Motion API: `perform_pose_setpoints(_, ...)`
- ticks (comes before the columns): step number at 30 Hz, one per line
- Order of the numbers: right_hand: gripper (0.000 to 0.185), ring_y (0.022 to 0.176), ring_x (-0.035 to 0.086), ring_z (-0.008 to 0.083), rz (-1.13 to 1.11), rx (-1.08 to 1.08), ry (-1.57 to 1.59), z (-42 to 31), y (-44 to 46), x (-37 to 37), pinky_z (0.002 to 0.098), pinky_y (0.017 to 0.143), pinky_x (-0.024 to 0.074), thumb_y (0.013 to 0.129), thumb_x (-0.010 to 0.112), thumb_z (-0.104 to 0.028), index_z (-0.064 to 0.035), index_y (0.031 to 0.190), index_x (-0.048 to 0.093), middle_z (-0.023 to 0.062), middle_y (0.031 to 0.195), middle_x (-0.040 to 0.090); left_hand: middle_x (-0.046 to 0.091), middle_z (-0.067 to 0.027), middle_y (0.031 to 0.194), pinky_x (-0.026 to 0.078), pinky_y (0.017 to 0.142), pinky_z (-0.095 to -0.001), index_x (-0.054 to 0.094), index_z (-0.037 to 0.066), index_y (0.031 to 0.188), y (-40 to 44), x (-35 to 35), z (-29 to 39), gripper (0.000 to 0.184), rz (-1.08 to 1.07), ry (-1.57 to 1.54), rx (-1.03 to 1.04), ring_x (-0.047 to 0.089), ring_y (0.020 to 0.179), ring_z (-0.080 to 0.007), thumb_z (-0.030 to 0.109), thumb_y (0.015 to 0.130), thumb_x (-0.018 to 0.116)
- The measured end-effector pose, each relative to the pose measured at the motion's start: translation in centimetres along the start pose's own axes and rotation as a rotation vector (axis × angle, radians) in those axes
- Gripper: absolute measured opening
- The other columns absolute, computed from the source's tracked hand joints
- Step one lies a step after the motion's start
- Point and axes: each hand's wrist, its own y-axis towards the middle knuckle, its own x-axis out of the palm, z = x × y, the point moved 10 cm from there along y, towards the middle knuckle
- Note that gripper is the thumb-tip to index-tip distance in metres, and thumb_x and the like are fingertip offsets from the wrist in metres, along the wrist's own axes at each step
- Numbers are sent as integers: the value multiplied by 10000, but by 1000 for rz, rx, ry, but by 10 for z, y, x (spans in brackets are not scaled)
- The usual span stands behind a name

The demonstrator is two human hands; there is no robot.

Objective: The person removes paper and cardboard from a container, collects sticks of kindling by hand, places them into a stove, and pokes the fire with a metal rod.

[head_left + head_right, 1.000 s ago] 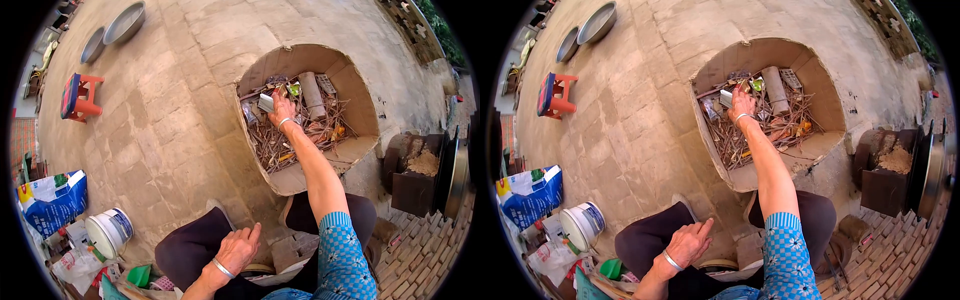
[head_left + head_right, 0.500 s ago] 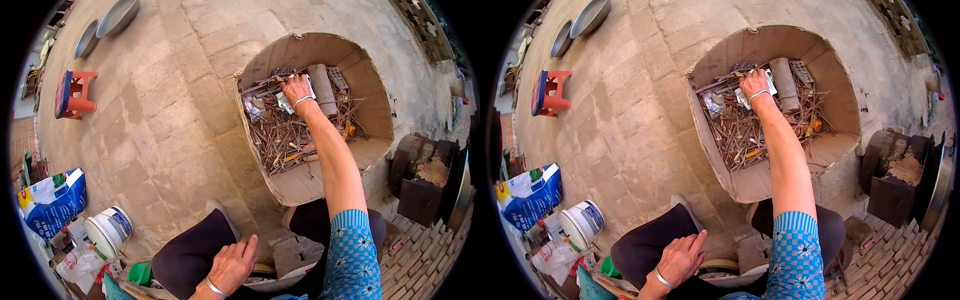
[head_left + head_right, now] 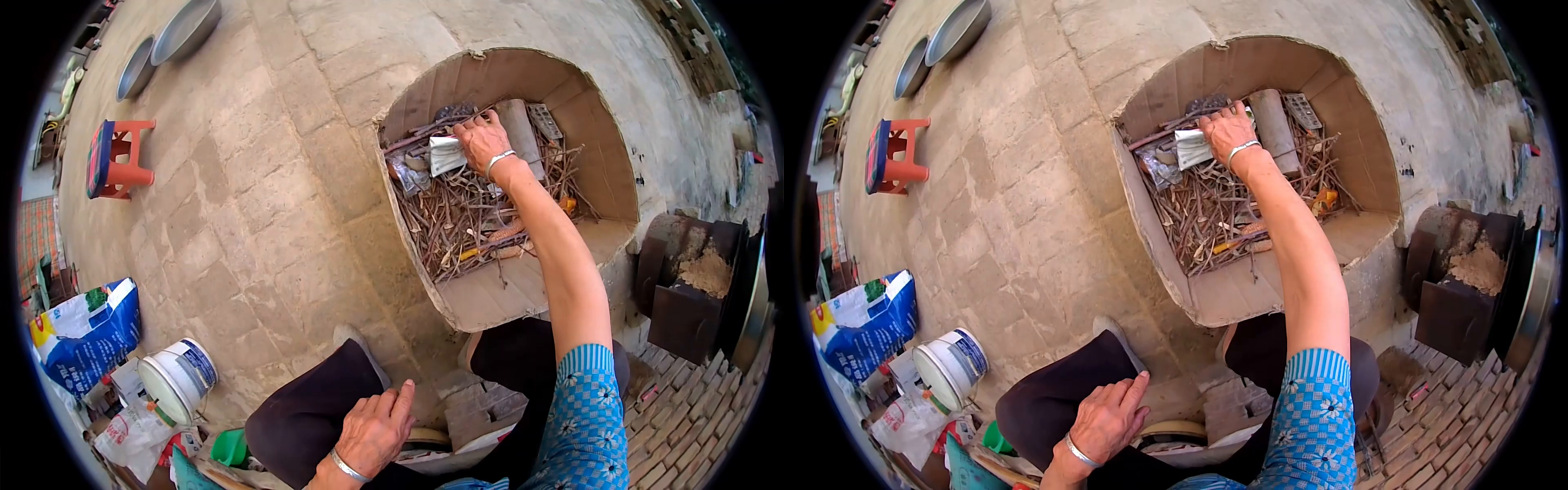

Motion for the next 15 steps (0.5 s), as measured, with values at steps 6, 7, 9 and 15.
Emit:
perform_pose_setpoints(6, 352, 818, 642, 176, 28, 677, 1745, 18, -10, 21, 284, 764, 484, 765, 642, -178, 80, 1003, 673, 152, 938, 701, 585, -128, 952, 487, 716, -361, 474, -3, 1294, 1, -1, 2, 563, -2, -8, 8, 591, 803, -276, 136, 793, 689)
perform_pose_setpoints(7, 360, 814, 648, 188, 6, 718, 1738, 4, -12, 27, 288, 757, 490, 755, 656, -167, 81, 1017, 671, 137, 943, 701, 583, -126, 950, 486, 716, -362, 472, -2, 1293, 1, -1, 3, 560, -3, -3, 6, 590, 803, -275, 134, 795, 688)
perform_pose_setpoints(9, 361, 803, 659, 203, -46, 810, 1808, -29, -12, 56, 294, 743, 500, 742, 672, -146, 80, 1023, 673, 128, 944, 701, 582, -124, 947, 484, 715, -363, 471, -2, 1292, 0, -1, 1, 557, -11, 5, -7, 588, 802, -275, 132, 796, 686)
perform_pose_setpoints(15, 340, 826, 673, 260, 101, 970, 1362, -58, -14, 103, 340, 752, 511, 682, 724, -145, 59, 951, 686, 162, 897, 701, 580, -123, 942, 481, 713, -362, 476, 3, 1290, 1, 0, 1, 548, 0, -4, 0, 586, 800, -276, 136, 800, 683)
